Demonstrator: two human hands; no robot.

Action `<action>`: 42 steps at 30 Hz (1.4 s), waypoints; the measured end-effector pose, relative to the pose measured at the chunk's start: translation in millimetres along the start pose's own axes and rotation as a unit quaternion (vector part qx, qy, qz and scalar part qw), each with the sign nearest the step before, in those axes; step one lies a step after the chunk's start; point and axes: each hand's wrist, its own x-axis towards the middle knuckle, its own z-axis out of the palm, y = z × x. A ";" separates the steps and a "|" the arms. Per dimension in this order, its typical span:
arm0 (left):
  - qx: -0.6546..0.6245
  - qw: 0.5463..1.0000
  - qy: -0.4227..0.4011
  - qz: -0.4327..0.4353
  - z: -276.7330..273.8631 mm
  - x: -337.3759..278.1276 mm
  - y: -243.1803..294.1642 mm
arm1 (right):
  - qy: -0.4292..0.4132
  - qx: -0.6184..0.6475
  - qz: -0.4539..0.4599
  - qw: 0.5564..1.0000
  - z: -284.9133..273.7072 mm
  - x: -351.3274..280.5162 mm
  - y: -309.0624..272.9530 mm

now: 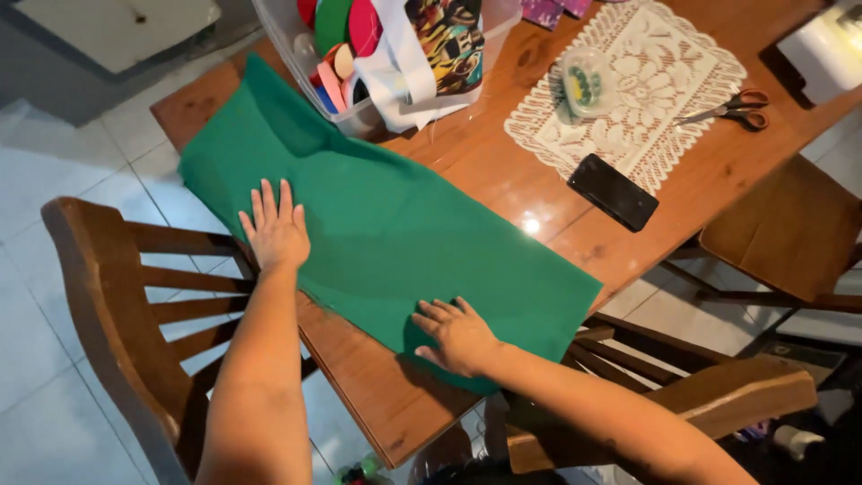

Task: Unfolding a large piece of green fabric on a table and cutting it into smaller rectangular sections using scissors.

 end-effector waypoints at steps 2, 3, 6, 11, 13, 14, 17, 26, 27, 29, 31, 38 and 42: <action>0.017 1.000 -0.012 0.003 -6.9 15.2 -12.1 | 0.016 0.002 0.006 1.000 -8.9 -15.0 15.2; 0.031 0.999 -0.028 0.005 -10.2 24.5 -13.3 | 0.027 0.004 0.013 1.000 -14.7 -24.8 25.0; 0.086 0.995 -0.010 -0.052 14.7 57.9 -27.8 | 0.053 0.021 0.059 0.997 -9.3 -52.8 62.5; -0.070 0.990 0.059 -0.109 -13.4 -51.8 76.6 | 0.158 -0.050 0.057 0.985 -53.5 -14.3 101.7; -0.115 0.985 0.059 -0.112 9.2 -85.1 93.0 | 0.225 -0.082 0.037 0.970 -91.5 28.6 102.8; -0.099 0.986 0.082 -0.107 27.6 -95.4 93.1 | 0.309 -0.093 0.021 0.946 -114.0 53.6 99.5; -0.063 0.987 0.107 -0.098 44.8 -107.9 95.7 | 0.462 -0.155 -0.018 0.873 -163.3 140.9 109.5; -0.031 0.991 0.111 -0.071 16.7 -78.1 81.9 | 0.501 -0.215 -0.068 0.835 -204.2 267.3 166.1; -0.047 0.993 0.094 -0.062 13.5 -73.8 80.0 | 0.512 -0.228 -0.056 0.827 -206.1 263.2 167.5; -0.037 0.994 0.079 -0.066 8.7 -63.8 72.8 | 0.511 -0.226 -0.048 0.828 -207.9 279.8 185.7; -0.028 0.996 0.063 -0.062 8.9 -51.5 65.9 | 0.511 -0.228 -0.033 0.828 -215.5 285.9 197.7; 0.026 0.987 0.159 0.018 15.2 -16.0 40.4 | 0.436 -0.126 -0.079 0.887 -214.3 188.9 190.2; 0.008 0.990 0.138 0.025 9.8 -9.1 36.2 | 0.463 -0.060 -0.116 0.877 -152.7 63.9 229.5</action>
